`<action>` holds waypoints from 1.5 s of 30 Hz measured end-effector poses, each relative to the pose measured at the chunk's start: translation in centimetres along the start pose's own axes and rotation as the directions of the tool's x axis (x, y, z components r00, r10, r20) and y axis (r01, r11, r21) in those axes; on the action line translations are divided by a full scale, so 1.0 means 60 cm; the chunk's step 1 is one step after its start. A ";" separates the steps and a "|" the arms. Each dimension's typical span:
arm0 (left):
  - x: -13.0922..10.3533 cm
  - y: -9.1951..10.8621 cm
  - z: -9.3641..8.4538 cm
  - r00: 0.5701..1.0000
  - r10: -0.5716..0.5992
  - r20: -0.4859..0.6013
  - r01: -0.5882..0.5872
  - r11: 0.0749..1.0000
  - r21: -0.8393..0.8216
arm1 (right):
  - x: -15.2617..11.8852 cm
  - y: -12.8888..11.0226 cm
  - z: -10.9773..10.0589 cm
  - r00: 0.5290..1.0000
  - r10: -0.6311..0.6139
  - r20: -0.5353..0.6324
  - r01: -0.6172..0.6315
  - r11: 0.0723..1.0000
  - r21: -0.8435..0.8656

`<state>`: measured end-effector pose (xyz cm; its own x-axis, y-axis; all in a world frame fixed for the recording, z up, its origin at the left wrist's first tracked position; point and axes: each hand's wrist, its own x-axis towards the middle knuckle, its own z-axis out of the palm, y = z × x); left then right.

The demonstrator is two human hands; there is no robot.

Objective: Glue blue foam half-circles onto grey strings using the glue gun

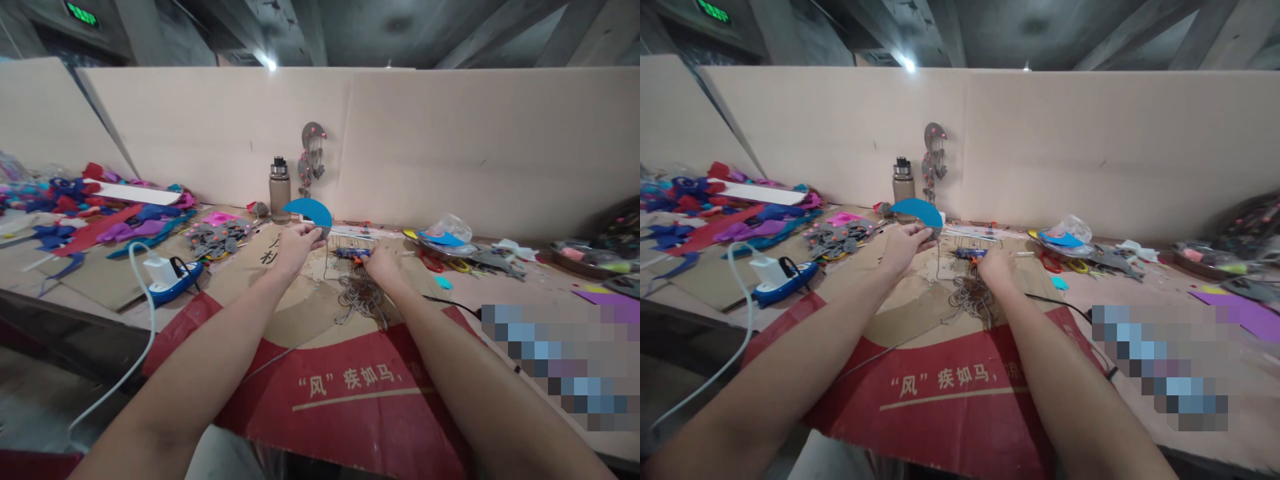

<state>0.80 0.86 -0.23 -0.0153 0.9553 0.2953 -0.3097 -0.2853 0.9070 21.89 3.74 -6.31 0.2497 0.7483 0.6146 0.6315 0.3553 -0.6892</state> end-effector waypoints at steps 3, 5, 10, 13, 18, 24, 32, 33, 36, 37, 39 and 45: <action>0.001 -0.003 -0.002 0.998 0.058 -0.002 -0.058 0.996 0.069 | -0.014 -0.077 0.002 1.000 0.004 0.001 -0.004 0.999 0.045; 0.001 -0.002 -0.004 0.993 0.119 -0.001 -0.117 0.981 0.152 | -0.028 -0.131 0.013 0.991 0.069 0.116 -0.096 0.963 0.251; -0.005 0.006 -0.006 0.963 0.269 -0.023 -0.241 0.897 0.370 | -0.057 -0.199 0.033 0.888 0.212 0.407 -0.431 0.693 0.578; -0.005 0.004 -0.005 0.977 0.211 0.011 -0.205 0.935 0.291 | -0.054 -0.197 0.025 0.922 0.203 0.331 -0.363 0.752 0.551; -0.004 -0.003 -0.001 0.990 0.129 0.064 -0.137 0.981 0.139 | -0.036 -0.177 0.012 0.975 0.141 0.173 -0.207 0.859 0.469; -0.009 -0.002 0.008 0.996 0.038 0.085 -0.043 0.998 0.051 | -0.027 -0.156 0.014 0.992 0.097 0.079 -0.122 0.903 0.412; -0.011 -0.004 0.012 0.993 -0.017 0.114 0.015 1.000 0.017 | -0.023 -0.159 0.008 0.989 0.141 0.049 -0.149 0.910 0.387; -0.011 -0.004 0.012 0.993 -0.018 0.115 0.017 1.000 0.016 | -0.024 -0.159 0.008 0.989 0.140 0.045 -0.146 0.909 0.390; -0.011 -0.004 0.011 0.993 -0.027 0.113 0.026 1.000 0.006 | -0.024 -0.158 0.008 0.990 0.134 0.041 -0.139 0.908 0.396; -0.011 -0.003 0.012 0.993 -0.032 0.111 0.032 0.999 0.005 | -0.025 -0.158 0.008 0.990 0.131 0.043 -0.138 0.908 0.395; -0.012 -0.002 0.012 0.993 -0.043 0.110 0.043 0.999 0.005 | -0.026 -0.158 0.006 0.991 0.127 0.048 -0.136 0.911 0.389; -0.015 0.002 0.014 0.992 -0.050 0.117 0.053 0.998 -0.016 | -0.028 -0.161 0.004 0.988 0.139 0.064 -0.153 0.911 0.384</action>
<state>1.58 -0.12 -0.14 0.1117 0.9528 0.2823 -0.3254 -0.2334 0.9163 15.22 -0.82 -0.76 0.2876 0.8246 0.4872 0.2553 0.4243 -0.8688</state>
